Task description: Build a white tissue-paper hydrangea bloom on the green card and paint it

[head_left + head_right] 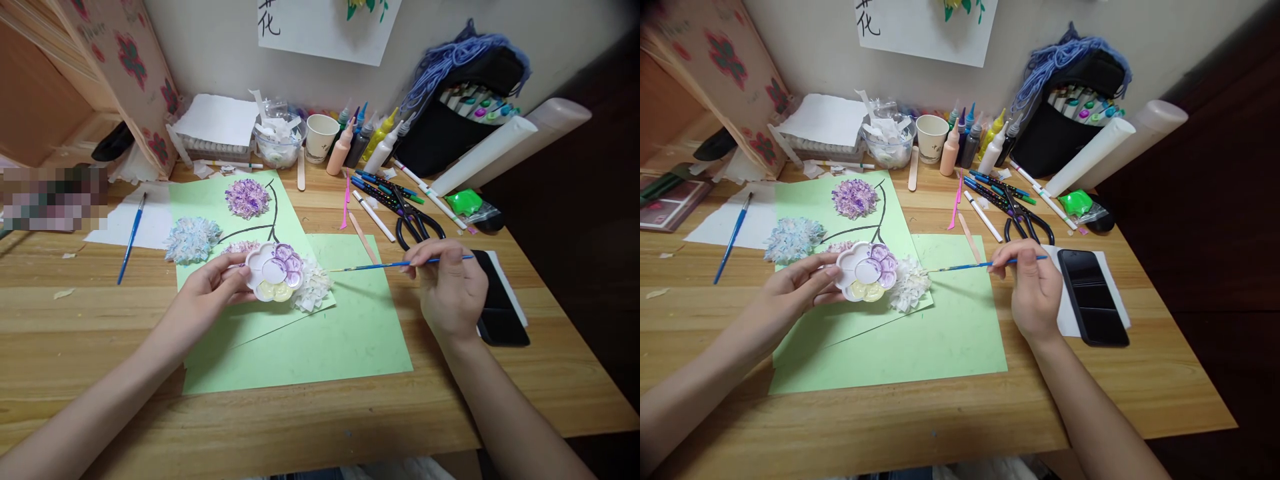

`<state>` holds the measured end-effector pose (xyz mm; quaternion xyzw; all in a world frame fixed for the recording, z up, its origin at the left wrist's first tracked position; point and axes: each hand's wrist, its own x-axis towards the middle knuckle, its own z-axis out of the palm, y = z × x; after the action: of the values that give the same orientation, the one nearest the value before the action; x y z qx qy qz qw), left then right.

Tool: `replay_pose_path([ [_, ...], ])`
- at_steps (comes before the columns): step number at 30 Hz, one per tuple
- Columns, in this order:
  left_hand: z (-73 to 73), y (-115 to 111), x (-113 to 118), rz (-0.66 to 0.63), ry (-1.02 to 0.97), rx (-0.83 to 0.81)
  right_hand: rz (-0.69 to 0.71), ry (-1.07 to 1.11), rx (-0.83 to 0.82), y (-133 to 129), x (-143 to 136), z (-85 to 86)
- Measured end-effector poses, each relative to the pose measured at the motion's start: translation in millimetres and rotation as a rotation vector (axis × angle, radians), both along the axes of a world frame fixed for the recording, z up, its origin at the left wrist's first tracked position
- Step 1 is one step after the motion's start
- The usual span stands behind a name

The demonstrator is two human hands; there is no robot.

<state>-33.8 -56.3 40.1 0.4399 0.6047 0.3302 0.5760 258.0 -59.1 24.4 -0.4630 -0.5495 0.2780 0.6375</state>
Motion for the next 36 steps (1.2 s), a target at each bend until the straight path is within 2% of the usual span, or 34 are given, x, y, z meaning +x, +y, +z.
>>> replay_pose_path([
  [6, 0.6, 0.1, -0.2, -0.008, -0.003, 0.013, -0.023, 0.046, 0.046, -1.3, -0.3, 5.0],
  [8, 1.1, -0.1, 0.6, -0.018, 0.000, 0.016, 0.045, 0.086, 0.037, -4.4, -3.4, 6.8],
  [11, 2.3, -1.1, 2.6, -0.022, 0.001, 0.014, 0.221, 0.089, -0.018, -12.7, -10.5, 6.0],
  [15, 3.0, -2.6, 4.1, -0.011, -0.025, 0.006, 0.378, -0.060, -0.069, -24.2, -18.1, -0.4],
  [20, 2.7, -2.6, 3.4, -0.032, -0.077, -0.002, 0.494, -0.184, -0.029, -27.6, -20.5, -5.7],
  [29, 3.8, -2.8, 1.6, -0.037, -0.086, 0.004, 0.428, -0.138, -0.021, -26.5, -20.9, -1.5],
  [36, 2.6, -0.5, -0.2, -0.005, -0.064, 0.023, 0.054, 0.163, -0.014, -9.0, -11.1, 4.3],
])
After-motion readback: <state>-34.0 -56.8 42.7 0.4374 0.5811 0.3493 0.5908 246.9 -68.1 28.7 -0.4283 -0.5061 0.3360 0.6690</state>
